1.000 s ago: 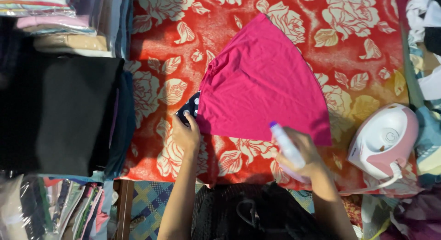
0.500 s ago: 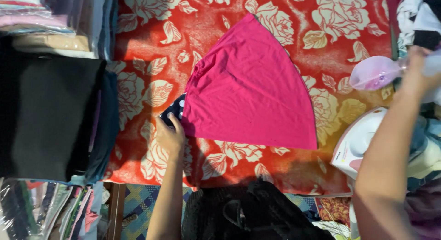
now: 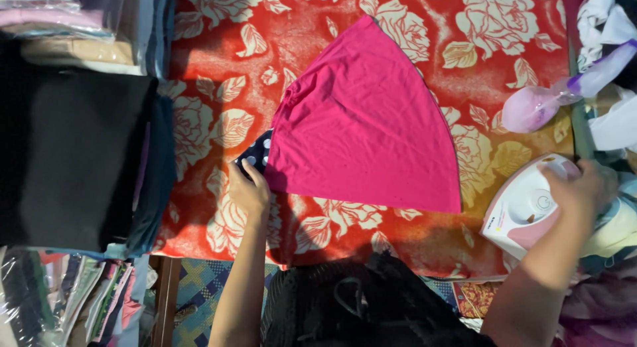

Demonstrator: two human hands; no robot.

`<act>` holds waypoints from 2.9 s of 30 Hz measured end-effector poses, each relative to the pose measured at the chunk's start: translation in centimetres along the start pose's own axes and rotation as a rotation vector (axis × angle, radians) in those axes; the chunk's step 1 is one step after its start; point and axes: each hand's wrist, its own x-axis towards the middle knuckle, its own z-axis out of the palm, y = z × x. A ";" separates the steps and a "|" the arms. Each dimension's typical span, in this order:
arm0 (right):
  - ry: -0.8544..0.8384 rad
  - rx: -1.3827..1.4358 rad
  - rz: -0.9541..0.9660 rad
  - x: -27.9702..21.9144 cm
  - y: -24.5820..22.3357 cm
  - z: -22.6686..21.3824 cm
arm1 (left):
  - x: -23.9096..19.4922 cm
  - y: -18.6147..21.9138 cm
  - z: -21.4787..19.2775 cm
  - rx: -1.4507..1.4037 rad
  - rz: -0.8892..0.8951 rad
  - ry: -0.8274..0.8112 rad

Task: The recorder irons a pink garment and folds it at an ironing station.

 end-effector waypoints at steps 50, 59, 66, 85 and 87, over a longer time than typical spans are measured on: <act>-0.474 0.462 -0.828 -19.1 -43.4 0.1 | 2.9 -4.9 -1.5 -0.127 0.055 -0.322; -0.443 0.469 -0.880 -18.7 -44.5 -0.9 | 2.5 -4.5 -1.0 -0.093 0.062 -0.295; -0.107 0.279 -0.922 -18.7 -43.6 0.8 | 2.8 -4.6 -0.7 -0.100 0.124 -0.212; -0.077 0.211 -0.873 -14.8 -45.5 2.2 | 2.6 -4.1 -0.9 -0.031 0.189 -0.178; -0.186 0.387 -0.950 -17.3 -45.3 0.1 | 2.4 -4.5 -0.9 -0.023 0.205 -0.180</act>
